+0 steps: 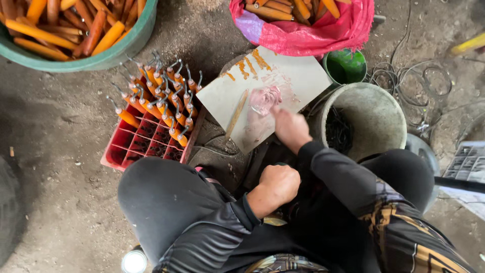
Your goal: The person mixes a pink paste on a board, then picks up an orange handle and a metal hook. They apply the paste to the hook and attach it to the handle, repeating the process with additional hooks.
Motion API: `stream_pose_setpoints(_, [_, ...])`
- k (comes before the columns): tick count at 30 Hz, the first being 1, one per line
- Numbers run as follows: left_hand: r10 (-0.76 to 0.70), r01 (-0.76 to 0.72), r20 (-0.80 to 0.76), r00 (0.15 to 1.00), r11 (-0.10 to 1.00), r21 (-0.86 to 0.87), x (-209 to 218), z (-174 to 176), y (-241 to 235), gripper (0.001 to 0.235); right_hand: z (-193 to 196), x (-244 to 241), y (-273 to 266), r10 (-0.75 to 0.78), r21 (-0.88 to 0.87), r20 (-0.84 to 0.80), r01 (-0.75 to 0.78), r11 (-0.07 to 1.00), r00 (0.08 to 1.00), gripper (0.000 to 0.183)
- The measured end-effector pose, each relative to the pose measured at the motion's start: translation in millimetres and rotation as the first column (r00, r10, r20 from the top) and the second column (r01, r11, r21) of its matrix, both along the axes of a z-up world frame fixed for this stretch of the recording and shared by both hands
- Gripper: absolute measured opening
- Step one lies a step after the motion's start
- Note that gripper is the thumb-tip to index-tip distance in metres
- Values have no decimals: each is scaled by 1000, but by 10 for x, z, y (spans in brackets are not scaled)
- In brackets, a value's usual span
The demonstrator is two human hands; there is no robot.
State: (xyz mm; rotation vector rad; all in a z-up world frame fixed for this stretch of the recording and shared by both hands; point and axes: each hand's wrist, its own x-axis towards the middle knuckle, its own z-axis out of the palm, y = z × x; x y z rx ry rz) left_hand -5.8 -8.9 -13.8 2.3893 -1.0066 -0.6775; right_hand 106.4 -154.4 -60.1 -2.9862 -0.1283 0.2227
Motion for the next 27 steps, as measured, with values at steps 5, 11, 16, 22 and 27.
stream_pose_setpoints(5, [32, -35, -77, 996, 999, -37, 62, 137, 86, 30, 10, -176, -222, -87, 171, -38, 92, 981, 995, 18])
stream_pose_setpoints(11, [-19, 23, -88, 996, 999, 44, 89, 152, 128, 34, 108, 28, -324, -200, 136, 114, 185, 973, 973, 19])
stream_pose_setpoints(16, [51, -41, -36, 998, 968, 246, 752, -117, 497, 24, 70, -205, -44, -179, 323, 64, 149, 934, 982, 26])
stream_pose_setpoints(22, [662, -637, -25, 749, 730, 248, 1335, -1380, 932, 41, 73, -268, -336, -80, 192, 100, 59, 980, 992, 40])
stream_pose_setpoints(27, [686, -646, -90, 722, 715, 266, 1316, -1409, 838, 46, -14, -18, -240, -78, 159, 232, 41, 986, 970, 28])
